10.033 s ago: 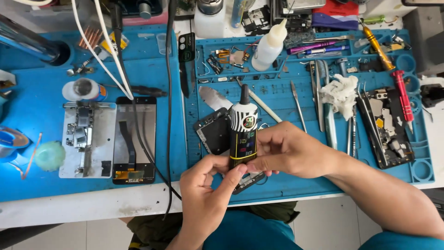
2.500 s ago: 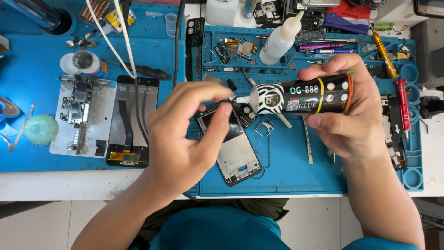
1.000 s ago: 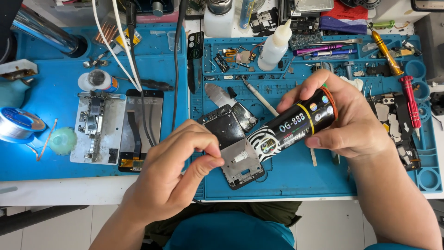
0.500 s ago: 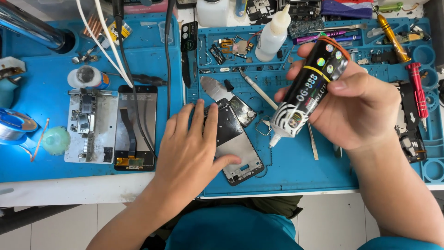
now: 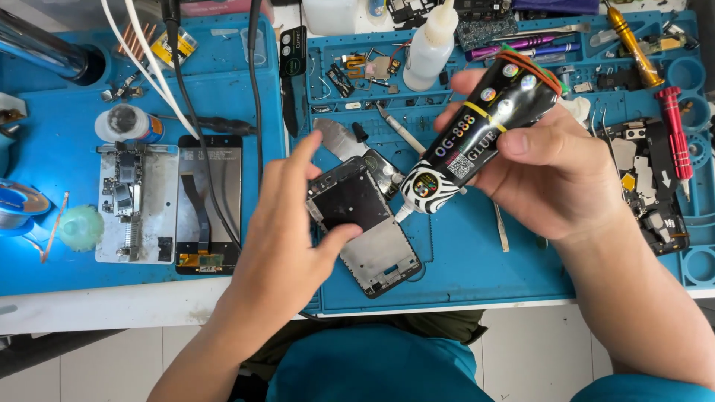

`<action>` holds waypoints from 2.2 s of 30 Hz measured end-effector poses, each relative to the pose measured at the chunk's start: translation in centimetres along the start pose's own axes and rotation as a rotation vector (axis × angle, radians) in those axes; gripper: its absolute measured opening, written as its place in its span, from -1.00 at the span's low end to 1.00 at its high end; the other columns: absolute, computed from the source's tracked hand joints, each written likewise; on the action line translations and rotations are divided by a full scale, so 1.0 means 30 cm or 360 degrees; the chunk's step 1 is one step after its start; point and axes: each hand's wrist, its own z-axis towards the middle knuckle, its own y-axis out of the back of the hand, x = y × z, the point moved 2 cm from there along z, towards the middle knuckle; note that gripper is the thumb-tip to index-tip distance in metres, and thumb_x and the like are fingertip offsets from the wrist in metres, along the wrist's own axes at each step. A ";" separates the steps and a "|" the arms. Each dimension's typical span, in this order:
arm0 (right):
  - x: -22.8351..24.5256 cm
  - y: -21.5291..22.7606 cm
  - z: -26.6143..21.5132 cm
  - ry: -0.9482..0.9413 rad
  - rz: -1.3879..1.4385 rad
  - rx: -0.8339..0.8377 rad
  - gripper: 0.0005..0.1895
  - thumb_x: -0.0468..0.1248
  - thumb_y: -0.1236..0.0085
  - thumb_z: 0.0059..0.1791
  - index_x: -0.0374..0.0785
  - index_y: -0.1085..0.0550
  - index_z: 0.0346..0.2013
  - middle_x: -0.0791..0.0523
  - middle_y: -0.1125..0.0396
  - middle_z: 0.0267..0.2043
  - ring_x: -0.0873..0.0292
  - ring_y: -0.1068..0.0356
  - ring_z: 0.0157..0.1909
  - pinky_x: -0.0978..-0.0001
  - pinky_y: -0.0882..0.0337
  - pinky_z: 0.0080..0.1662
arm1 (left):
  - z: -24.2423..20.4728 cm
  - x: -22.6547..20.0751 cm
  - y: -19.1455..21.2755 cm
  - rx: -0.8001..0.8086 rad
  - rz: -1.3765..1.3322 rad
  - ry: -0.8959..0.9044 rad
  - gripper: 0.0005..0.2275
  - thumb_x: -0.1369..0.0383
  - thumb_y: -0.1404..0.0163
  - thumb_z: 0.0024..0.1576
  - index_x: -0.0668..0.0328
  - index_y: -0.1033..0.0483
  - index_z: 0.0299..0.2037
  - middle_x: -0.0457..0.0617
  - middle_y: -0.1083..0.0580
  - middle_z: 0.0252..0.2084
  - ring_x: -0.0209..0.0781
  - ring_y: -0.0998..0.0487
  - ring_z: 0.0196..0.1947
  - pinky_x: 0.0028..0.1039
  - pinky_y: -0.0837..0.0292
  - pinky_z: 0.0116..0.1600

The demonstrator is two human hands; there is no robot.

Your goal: The person cleans a small electronic component with a cotton swab and then applies adhesive from a tube along the edges of a disassembled smartphone frame.

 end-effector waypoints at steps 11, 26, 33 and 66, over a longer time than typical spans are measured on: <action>-0.001 0.000 0.003 -0.0055 0.0095 0.0070 -0.52 -0.35 -0.19 -0.06 -0.45 -0.46 0.14 -0.24 -0.45 0.02 -0.38 -0.49 -0.01 -0.20 -0.53 0.06 | -0.045 0.013 -0.063 -0.0160 -0.1592 0.0863 -0.45 0.52 -0.21 -0.08 0.33 -0.46 0.20 0.23 -0.56 0.12 -0.01 -0.63 0.08 -0.32 -0.68 0.07; -0.006 0.041 -0.012 0.0054 0.0167 0.0084 -0.43 -0.37 -0.40 -0.01 -0.60 -0.41 0.21 -0.21 -0.48 0.01 -0.27 -0.52 0.04 -0.07 -0.53 0.22 | -0.123 0.007 -0.202 0.0170 -0.2090 0.0299 -0.47 0.45 -0.07 0.21 0.27 -0.13 0.37 0.26 -0.39 0.27 0.19 -0.42 0.33 -0.05 -0.38 0.41; -0.021 0.050 -0.025 0.0134 0.0101 0.0280 -0.42 -0.24 -0.31 0.16 -0.35 -0.31 0.40 -0.42 -0.36 0.11 -0.38 -0.52 -0.17 -0.15 -0.65 -0.18 | -0.051 -0.017 -0.173 0.0092 -0.2617 0.0705 -0.20 0.33 -0.20 0.00 0.11 0.01 0.44 0.39 -0.45 0.16 0.24 -0.50 0.15 0.00 -0.53 0.14; -0.068 -0.086 -0.033 0.0873 -0.1771 0.0156 -0.56 -0.26 -0.17 -0.11 -0.53 -0.34 -0.06 -0.13 -0.38 -0.09 -0.21 -0.68 -0.06 0.10 -0.87 -0.01 | 0.199 -0.092 0.126 0.0110 -0.3163 0.0820 -0.26 0.01 0.52 0.16 0.45 -0.09 0.46 0.51 -0.24 0.38 0.34 -0.24 0.42 0.13 -0.16 0.48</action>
